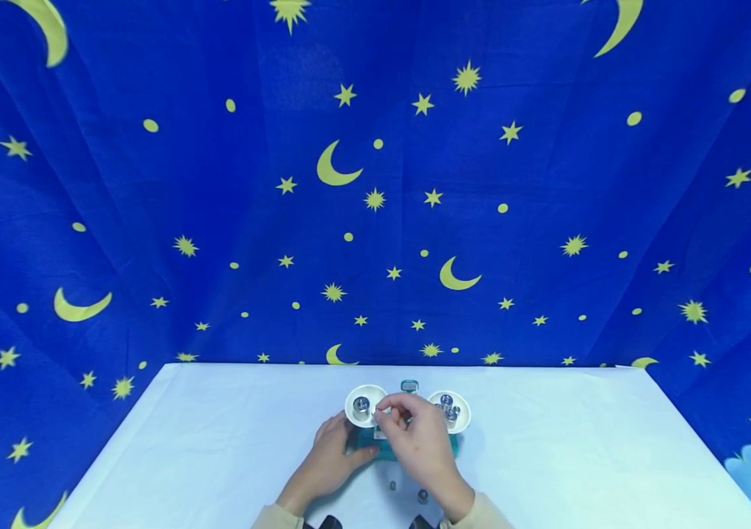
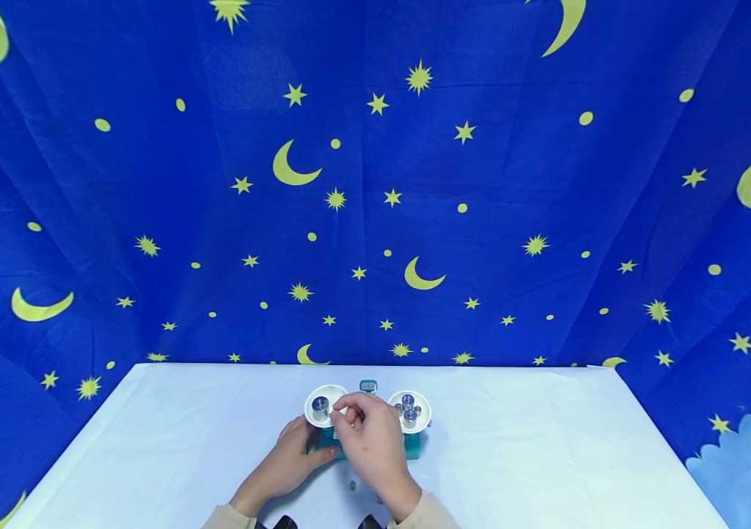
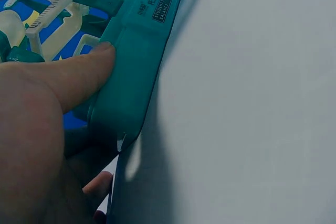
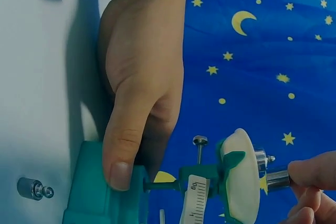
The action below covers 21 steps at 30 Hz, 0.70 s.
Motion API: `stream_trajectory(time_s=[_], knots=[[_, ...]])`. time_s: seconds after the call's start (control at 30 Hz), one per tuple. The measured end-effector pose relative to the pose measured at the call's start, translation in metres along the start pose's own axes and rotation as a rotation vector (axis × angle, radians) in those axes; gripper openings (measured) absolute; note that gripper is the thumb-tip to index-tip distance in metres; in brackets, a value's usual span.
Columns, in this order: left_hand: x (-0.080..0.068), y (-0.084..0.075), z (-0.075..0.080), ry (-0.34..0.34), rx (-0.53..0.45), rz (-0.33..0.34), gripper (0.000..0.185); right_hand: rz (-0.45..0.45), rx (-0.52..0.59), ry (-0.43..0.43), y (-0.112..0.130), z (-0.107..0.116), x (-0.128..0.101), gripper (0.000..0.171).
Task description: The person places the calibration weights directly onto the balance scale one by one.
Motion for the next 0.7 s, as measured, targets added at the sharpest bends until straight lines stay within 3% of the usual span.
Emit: stream_trajectory(time_s=[0.33,0.7], knots=[[0.0,0.002,0.0,-0.011,0.004,-0.029,0.082,-0.013,-0.058,-0.041,0.0,-0.008,0.005,0.005],[0.0,0.002,0.0,-0.021,0.0,-0.038,0.081,0.079,-0.2,-0.223,0.0,-0.021,0.004,0.009]])
Point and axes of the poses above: each hand's wrist, its own x-axis towards the middle knuckle, its own z-axis out of the back of the hand, y = z × x, the point moved 1 cm from there along x, towards the middle knuckle, and after that the axes turned 9 degrees about -x, right-handed, at the moved point
